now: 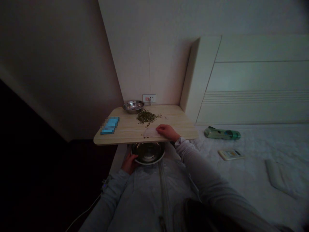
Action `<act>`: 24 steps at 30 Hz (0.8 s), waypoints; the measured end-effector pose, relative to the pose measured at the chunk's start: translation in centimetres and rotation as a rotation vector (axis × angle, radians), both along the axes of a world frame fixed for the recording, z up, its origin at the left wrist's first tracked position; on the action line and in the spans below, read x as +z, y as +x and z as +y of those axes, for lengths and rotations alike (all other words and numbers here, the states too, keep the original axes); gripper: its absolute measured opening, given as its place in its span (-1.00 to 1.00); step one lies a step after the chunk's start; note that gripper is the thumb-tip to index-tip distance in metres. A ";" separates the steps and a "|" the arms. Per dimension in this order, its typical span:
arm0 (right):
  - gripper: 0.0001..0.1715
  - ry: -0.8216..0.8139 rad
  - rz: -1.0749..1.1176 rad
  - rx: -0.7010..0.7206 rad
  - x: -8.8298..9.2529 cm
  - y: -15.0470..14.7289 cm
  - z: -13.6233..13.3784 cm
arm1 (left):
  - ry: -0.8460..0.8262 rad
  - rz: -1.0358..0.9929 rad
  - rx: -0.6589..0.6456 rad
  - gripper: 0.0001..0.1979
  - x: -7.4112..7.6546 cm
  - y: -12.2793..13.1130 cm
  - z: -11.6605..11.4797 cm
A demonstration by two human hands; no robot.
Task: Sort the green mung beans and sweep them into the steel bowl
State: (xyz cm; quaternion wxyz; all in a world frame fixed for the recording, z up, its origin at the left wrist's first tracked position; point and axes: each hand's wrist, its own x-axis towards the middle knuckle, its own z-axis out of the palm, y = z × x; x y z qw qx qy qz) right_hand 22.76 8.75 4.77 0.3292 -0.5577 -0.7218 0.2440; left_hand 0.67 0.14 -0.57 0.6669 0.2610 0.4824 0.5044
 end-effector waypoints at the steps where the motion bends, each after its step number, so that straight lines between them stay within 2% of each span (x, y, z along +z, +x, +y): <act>1: -0.74 -0.001 0.002 0.006 0.0 0.0 0.0 | -0.004 0.004 0.004 -0.68 0.0 0.0 0.0; 24: -0.70 -0.023 0.018 0.101 0.2 0.2 -0.3 | -0.007 -0.019 0.002 -0.70 -0.1 0.1 0.1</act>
